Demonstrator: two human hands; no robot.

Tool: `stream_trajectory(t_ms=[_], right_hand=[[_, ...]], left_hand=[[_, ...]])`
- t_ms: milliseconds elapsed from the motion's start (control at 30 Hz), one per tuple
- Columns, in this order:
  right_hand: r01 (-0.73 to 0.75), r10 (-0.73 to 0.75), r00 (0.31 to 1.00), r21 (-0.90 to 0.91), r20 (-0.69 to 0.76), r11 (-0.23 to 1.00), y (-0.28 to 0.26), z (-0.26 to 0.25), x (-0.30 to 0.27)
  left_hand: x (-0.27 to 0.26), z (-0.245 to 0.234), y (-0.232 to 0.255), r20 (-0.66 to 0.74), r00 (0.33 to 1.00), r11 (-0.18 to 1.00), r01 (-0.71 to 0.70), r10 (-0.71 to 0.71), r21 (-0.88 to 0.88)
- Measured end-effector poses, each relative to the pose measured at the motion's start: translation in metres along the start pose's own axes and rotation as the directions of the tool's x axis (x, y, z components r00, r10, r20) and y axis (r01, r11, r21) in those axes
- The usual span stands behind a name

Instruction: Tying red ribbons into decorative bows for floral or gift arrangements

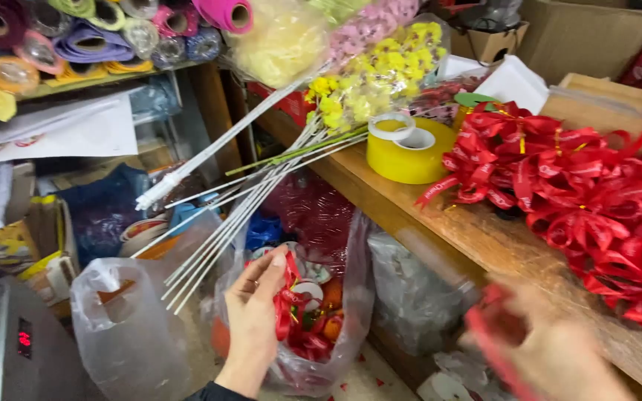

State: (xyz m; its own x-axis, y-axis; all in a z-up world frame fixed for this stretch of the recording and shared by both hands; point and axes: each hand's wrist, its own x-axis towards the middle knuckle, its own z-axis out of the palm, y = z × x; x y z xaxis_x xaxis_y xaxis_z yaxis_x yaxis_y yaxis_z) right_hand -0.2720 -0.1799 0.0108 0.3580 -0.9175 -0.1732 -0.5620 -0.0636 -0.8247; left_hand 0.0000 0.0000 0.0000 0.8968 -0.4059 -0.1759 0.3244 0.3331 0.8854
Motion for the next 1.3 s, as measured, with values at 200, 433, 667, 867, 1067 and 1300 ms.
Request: stream_trajectory(t_ms=[200, 433, 667, 867, 1067, 1300], right_hand=[[0.205, -0.483, 0.875, -0.878, -0.034, 0.432, 0.045, -0.087, 0.096], [0.026, -0.572, 0.816, -0.983, -0.084, 0.181, 0.035, -0.074, 0.102], [0.848, -0.77, 0.487, -0.011, 0.411, 0.531, -0.036, 0.07, 0.028], [0.403, -0.537, 0.52, 0.364, 0.664, 0.84, -0.032, 0.113, 0.034], [0.189, -0.378, 0.882, 0.524, 0.281, 0.831, -0.01, 0.104, 0.036], [0.097, -0.3, 0.94, 0.721, 0.159, 0.686, 0.0, 0.087, 0.032]], left_hand=[[-0.01, -0.003, 0.006, 0.098, 0.995, 1.0, -0.014, 0.013, 0.009], [-0.008, -0.008, -0.002, 0.382, 0.921, 0.994, -0.105, 0.084, 0.034], [-0.016, -0.008, -0.005, 0.761, 0.642, 0.986, 0.05, 0.09, -0.158], [-0.015, -0.012, 0.0, 0.779, 0.616, 0.979, 0.062, 0.117, -0.196], [-0.028, -0.001, 0.028, 0.34, 0.903, 0.918, 0.126, -0.263, 0.377], [-0.012, -0.008, -0.012, 0.504, 0.788, 0.906, 0.155, -0.354, 0.395]])
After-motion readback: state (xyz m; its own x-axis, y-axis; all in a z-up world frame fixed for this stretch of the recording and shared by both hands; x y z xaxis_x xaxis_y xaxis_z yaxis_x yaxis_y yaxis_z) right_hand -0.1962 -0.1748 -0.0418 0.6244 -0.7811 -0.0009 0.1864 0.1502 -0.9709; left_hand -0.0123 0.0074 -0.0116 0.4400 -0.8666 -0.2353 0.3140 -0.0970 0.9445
